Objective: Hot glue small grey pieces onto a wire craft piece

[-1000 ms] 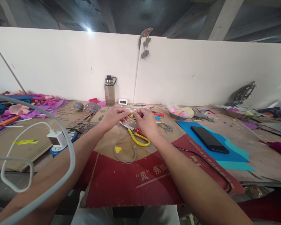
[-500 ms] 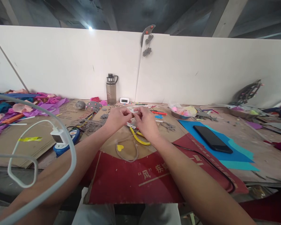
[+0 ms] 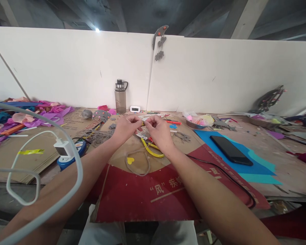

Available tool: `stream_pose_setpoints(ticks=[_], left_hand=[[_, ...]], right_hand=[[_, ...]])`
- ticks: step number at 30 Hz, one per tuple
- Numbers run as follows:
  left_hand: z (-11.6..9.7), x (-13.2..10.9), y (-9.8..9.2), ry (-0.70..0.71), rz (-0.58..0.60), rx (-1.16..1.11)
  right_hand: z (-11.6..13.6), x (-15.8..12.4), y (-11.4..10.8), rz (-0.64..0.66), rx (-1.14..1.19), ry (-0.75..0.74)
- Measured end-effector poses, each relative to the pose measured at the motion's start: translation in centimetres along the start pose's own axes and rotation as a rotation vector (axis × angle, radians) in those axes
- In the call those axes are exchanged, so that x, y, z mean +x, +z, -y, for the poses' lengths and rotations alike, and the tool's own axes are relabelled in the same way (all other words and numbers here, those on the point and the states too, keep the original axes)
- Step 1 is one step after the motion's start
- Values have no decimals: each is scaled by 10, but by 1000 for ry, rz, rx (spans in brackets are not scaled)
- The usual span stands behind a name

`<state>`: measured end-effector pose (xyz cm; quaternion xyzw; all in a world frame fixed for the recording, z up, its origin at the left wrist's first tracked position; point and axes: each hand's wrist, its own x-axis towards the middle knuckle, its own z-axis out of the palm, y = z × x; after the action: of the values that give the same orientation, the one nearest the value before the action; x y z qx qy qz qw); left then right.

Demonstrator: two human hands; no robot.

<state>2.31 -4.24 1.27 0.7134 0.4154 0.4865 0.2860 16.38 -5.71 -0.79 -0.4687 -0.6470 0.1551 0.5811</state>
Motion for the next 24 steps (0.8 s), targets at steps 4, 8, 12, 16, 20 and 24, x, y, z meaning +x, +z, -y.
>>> stream_pose_setpoints(ticks=[4,8,12,16,20,24], left_hand=[[0,-1,1,32,13,-3],[4,2,0,62,61,8],[6,7,-8,32,246,-2],[1,8,-15,-23,326,-17],[-1,7,-12,-64,268,-3],[7,7,-5,-63,236,-9]], right_hand=[[1,1,-2,24,6,12],[0,2,-5,21,-22,-1],[-5,4,-8,15,-65,-9],[-7,4,-10,31,-99,-34],[-6,2,-9,36,-191,-108],[-7,1,-6,37,-293,-211]])
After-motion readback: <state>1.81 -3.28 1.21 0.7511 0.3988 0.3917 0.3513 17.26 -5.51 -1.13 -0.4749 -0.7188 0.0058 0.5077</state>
